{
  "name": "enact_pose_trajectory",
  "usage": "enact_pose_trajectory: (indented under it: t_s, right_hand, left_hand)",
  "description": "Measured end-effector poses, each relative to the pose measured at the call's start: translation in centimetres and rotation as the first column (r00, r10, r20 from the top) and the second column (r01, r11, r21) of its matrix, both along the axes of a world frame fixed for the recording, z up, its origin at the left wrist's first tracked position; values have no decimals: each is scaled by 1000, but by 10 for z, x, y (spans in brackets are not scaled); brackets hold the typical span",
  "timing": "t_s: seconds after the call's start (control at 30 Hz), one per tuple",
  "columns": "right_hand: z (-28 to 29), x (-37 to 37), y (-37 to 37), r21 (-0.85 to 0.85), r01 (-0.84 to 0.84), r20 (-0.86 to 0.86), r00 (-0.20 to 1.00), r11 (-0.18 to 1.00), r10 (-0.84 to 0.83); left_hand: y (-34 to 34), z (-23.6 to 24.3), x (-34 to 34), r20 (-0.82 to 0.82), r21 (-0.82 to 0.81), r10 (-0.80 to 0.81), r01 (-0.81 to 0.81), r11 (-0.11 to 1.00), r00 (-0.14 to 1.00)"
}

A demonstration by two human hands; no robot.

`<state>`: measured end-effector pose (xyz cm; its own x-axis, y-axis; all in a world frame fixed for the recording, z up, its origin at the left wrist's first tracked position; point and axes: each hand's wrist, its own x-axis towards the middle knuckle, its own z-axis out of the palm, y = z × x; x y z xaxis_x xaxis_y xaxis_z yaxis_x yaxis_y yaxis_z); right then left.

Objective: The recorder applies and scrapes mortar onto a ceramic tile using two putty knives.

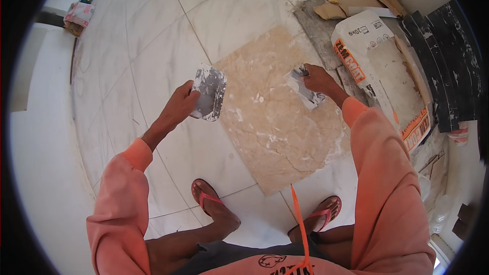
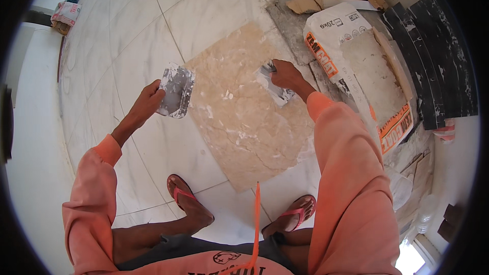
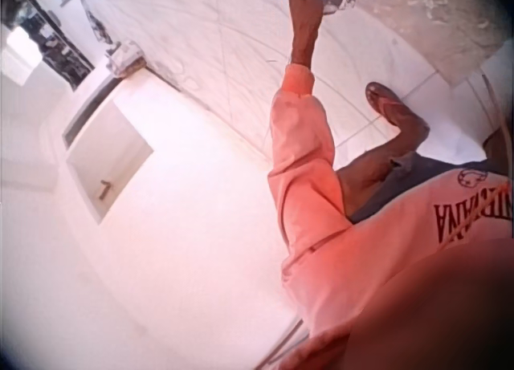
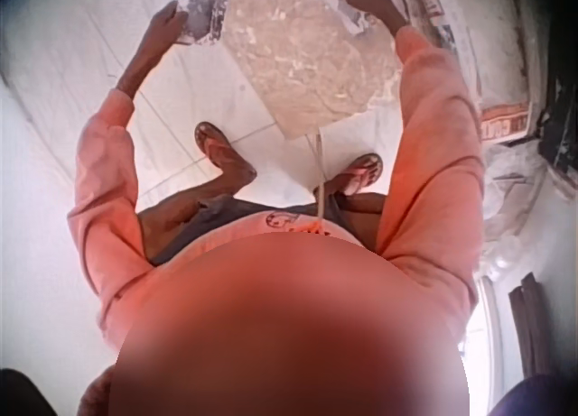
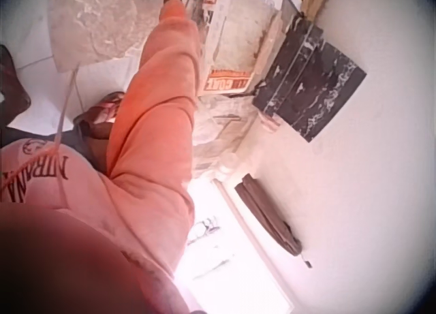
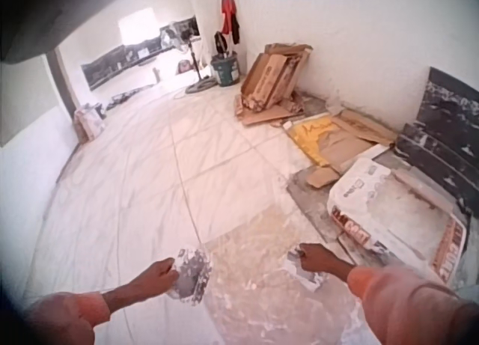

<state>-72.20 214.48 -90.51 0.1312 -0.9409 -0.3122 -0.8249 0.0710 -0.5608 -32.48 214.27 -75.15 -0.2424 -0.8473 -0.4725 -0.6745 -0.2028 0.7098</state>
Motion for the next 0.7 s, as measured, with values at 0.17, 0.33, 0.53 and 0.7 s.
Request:
enact_pose_trajectory:
  t_s: [0.17,0.33,0.53,0.7]
  right_hand:
    - [11,-18,-18,-6,9,41,999,1000,-9]
    - [6,15,-6,47,-54,-27,998,997,55]
    - [12,5,-33,-72,-6,119,993,997,14]
    - [-19,-77,-77,-83,308,264,924,948,-277]
  left_hand:
    - [17,-14,11,32,42,-98,97,994,995]
    - [20,-34,20,-13,64,-111,112,992,994]
    - [34,-28,15,-66,128,-107,115,985,992]
    - [41,-22,22,-77,190,-132,144,971,988]
